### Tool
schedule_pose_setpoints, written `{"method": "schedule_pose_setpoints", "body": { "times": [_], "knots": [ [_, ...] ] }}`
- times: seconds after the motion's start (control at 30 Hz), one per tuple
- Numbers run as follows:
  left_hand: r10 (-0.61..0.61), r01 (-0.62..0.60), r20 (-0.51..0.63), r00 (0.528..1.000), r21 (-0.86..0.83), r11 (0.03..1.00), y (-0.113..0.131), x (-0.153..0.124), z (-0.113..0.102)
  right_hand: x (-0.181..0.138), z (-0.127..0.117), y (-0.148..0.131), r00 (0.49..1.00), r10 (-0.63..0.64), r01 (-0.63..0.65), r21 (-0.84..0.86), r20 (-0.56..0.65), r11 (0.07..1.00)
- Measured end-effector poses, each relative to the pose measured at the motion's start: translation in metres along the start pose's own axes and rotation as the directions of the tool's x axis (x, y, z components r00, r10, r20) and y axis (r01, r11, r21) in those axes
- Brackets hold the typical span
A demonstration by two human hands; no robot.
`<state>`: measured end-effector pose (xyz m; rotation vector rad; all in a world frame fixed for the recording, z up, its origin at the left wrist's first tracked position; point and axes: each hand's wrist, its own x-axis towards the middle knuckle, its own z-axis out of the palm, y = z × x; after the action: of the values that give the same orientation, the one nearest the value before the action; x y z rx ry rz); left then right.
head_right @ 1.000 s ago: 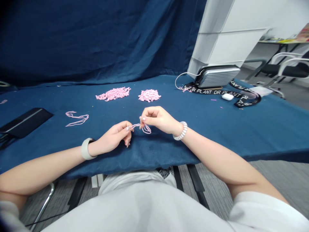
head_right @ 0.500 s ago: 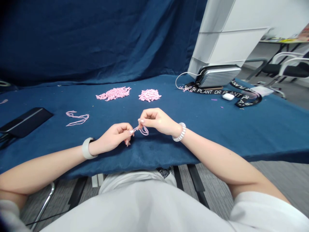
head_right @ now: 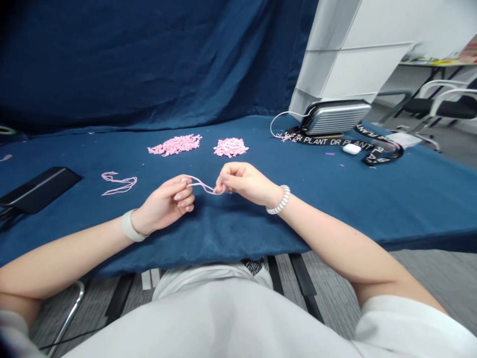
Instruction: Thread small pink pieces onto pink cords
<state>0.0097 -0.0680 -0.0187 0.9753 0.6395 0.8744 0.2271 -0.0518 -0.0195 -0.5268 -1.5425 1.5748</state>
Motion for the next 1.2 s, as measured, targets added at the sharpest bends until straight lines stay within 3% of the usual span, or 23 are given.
{"method": "schedule_pose_setpoints", "body": {
  "times": [0.1,0.27,0.5,0.57,0.73,1.0,1.2],
  "knots": [
    [-0.053,0.065,0.073,0.996,-0.175,0.982,0.007,-0.003,0.002,0.001,-0.005,-0.005,0.999,0.004,0.002,0.155,-0.038,0.988],
    [-0.061,0.077,0.113,0.992,-0.142,0.987,0.005,-0.006,0.002,0.001,-0.015,-0.017,0.996,0.009,0.001,0.108,-0.093,0.994],
    [-0.012,0.011,-0.118,0.993,-0.004,1.0,-0.002,0.005,-0.005,0.005,-0.038,-0.018,0.994,0.037,-0.045,-0.078,-0.101,0.996],
    [0.028,-0.022,-0.137,0.99,0.042,0.999,-0.004,0.007,-0.008,0.006,-0.041,-0.017,0.992,0.026,-0.045,-0.151,-0.122,0.988],
    [0.165,-0.166,0.021,0.986,0.186,0.969,-0.009,0.005,-0.009,0.006,-0.044,-0.019,0.987,-0.005,-0.028,-0.206,-0.16,0.978],
    [0.232,-0.269,0.142,0.962,0.384,0.883,-0.01,-0.006,-0.006,0.003,-0.045,-0.024,0.986,0.037,-0.077,-0.241,-0.165,0.967],
    [0.397,-0.437,0.186,0.899,0.459,0.774,-0.009,-0.013,0.004,0.008,-0.037,-0.013,0.98,0.133,-0.179,-0.353,-0.15,0.918]
  ]
}}
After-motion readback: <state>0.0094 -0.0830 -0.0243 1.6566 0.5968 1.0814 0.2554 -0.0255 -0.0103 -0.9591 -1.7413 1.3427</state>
